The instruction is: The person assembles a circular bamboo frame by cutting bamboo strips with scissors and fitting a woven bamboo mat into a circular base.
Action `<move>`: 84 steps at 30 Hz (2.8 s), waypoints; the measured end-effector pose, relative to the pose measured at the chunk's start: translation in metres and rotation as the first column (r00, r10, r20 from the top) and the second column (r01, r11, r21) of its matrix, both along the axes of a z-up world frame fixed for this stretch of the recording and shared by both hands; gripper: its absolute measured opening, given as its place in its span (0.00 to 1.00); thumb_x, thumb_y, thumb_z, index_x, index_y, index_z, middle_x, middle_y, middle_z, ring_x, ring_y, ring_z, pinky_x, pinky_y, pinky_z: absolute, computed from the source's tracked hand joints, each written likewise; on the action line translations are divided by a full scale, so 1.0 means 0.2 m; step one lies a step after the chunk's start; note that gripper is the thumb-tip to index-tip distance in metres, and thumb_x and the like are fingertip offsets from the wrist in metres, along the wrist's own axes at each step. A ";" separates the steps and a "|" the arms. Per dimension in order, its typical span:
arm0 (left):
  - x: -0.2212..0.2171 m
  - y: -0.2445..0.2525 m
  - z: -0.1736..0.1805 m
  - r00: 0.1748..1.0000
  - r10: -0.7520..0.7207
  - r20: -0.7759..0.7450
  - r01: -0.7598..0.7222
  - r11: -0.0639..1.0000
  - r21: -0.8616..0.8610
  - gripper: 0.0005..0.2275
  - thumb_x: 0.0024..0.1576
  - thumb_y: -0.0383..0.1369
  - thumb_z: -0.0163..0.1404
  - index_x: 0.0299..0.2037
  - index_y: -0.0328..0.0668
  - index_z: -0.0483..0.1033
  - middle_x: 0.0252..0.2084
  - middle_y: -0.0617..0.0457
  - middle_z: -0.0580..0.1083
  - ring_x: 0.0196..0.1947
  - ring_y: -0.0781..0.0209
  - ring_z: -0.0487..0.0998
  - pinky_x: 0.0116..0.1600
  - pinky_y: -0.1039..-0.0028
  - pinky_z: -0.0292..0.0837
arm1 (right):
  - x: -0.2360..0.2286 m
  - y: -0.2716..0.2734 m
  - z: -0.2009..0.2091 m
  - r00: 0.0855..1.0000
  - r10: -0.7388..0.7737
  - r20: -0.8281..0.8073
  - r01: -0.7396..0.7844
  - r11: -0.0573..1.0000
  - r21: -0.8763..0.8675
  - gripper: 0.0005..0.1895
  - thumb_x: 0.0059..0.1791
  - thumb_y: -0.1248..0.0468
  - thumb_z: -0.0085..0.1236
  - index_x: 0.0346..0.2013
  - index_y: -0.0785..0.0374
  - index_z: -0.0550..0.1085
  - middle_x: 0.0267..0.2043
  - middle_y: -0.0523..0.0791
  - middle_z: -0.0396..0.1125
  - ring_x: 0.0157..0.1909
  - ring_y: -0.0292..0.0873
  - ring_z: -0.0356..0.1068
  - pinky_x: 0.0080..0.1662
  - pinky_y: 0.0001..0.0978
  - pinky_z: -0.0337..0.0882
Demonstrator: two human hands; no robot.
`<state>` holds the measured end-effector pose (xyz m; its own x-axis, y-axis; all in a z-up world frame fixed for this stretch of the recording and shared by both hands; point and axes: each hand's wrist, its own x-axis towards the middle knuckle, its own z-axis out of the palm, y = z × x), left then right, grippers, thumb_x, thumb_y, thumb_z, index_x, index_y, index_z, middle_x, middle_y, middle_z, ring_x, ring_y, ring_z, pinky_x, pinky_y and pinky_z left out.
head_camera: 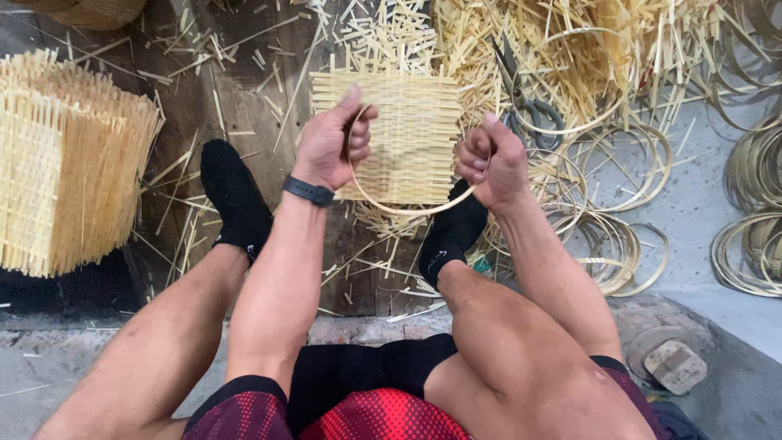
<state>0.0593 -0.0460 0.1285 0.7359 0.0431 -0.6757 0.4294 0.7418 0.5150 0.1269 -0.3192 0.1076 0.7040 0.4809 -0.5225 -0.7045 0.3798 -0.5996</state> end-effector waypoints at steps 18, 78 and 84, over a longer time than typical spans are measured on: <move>-0.17 -0.23 0.19 0.980 -0.169 0.107 0.136 0.956 0.260 0.27 0.61 0.56 0.51 0.36 0.32 0.78 0.25 0.56 0.71 0.18 0.72 0.65 0.20 0.78 0.56 | -0.08 0.25 0.60 -0.244 0.632 0.735 0.294 0.771 -0.565 0.21 0.47 0.63 0.73 0.53 0.61 0.76 0.47 0.46 0.68 0.49 0.45 0.70 0.45 0.37 0.74; -0.25 0.10 -0.52 1.000 -0.006 -0.029 0.029 0.111 0.993 0.09 0.46 0.27 0.66 0.37 0.45 0.87 0.34 0.45 0.81 0.31 0.57 0.81 0.40 0.68 0.76 | -0.07 0.22 -0.33 0.735 0.498 0.461 0.309 0.359 -0.881 0.15 0.41 0.67 0.71 0.42 0.64 0.83 0.33 0.49 0.77 0.33 0.42 0.76 0.40 0.34 0.75; -0.22 0.11 -0.47 0.969 0.040 -0.242 0.223 0.266 0.938 0.08 0.46 0.27 0.66 0.36 0.42 0.86 0.30 0.50 0.82 0.29 0.61 0.83 0.40 0.72 0.78 | -0.09 0.22 -0.31 0.725 0.487 0.488 0.334 0.371 -0.866 0.11 0.43 0.63 0.69 0.39 0.61 0.83 0.32 0.48 0.77 0.33 0.44 0.77 0.43 0.35 0.75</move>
